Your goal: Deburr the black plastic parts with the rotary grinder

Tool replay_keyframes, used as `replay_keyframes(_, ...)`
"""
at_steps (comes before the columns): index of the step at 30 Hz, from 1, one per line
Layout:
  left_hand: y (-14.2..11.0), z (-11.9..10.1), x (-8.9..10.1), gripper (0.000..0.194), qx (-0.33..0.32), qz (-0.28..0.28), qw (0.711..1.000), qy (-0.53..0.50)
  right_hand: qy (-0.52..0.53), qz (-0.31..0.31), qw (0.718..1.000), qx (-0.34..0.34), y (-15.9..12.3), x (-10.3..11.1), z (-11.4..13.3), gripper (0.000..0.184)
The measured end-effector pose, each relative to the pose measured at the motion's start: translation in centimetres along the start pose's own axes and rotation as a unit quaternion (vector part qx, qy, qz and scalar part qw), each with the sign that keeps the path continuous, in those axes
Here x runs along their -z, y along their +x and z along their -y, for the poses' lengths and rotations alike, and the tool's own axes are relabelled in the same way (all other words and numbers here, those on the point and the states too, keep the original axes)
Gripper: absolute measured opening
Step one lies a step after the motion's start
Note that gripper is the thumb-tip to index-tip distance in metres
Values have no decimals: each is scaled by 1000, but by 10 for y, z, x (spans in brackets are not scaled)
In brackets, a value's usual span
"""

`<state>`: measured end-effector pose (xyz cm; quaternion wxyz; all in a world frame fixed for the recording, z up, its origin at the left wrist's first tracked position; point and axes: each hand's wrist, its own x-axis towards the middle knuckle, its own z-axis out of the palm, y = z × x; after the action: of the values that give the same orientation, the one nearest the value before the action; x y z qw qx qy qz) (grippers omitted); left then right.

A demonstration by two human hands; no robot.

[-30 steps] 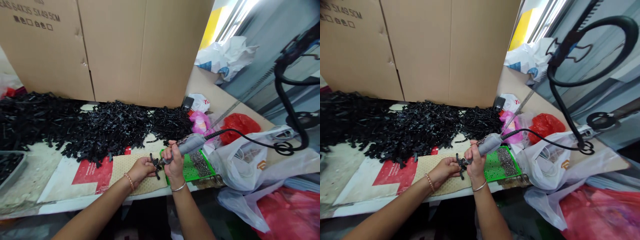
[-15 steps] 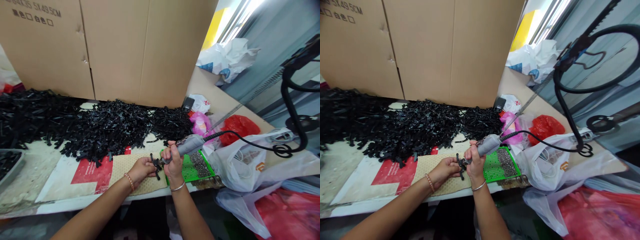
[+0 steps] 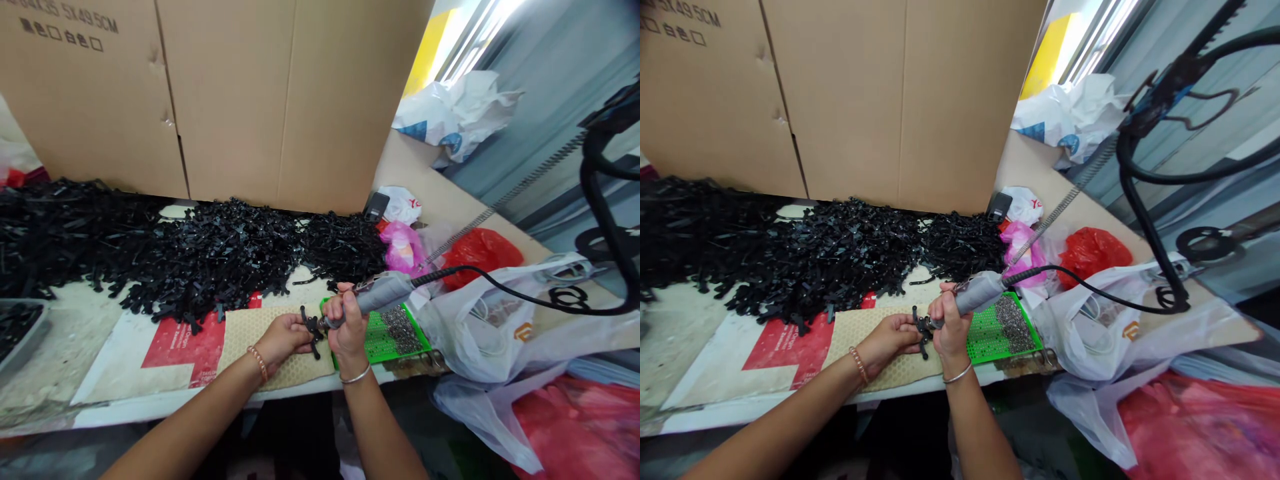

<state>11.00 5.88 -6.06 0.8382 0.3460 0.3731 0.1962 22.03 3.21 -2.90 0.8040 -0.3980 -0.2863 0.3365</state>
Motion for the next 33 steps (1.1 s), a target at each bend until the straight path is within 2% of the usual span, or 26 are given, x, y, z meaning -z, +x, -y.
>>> replay_keyframes(14,2,1,1,30,-1,5,1000,2,-16,7,1000,11,-2,1,-3,23)
replay_keyframes(21,1,-1,-1,26,6,0,1000,1,-44,11,999,7,-1,1,-6,25)
replay_keyframes(33,4,-1,-2,21,15,-30,999,2,-67,120,990,-40,4,4,-13,29)
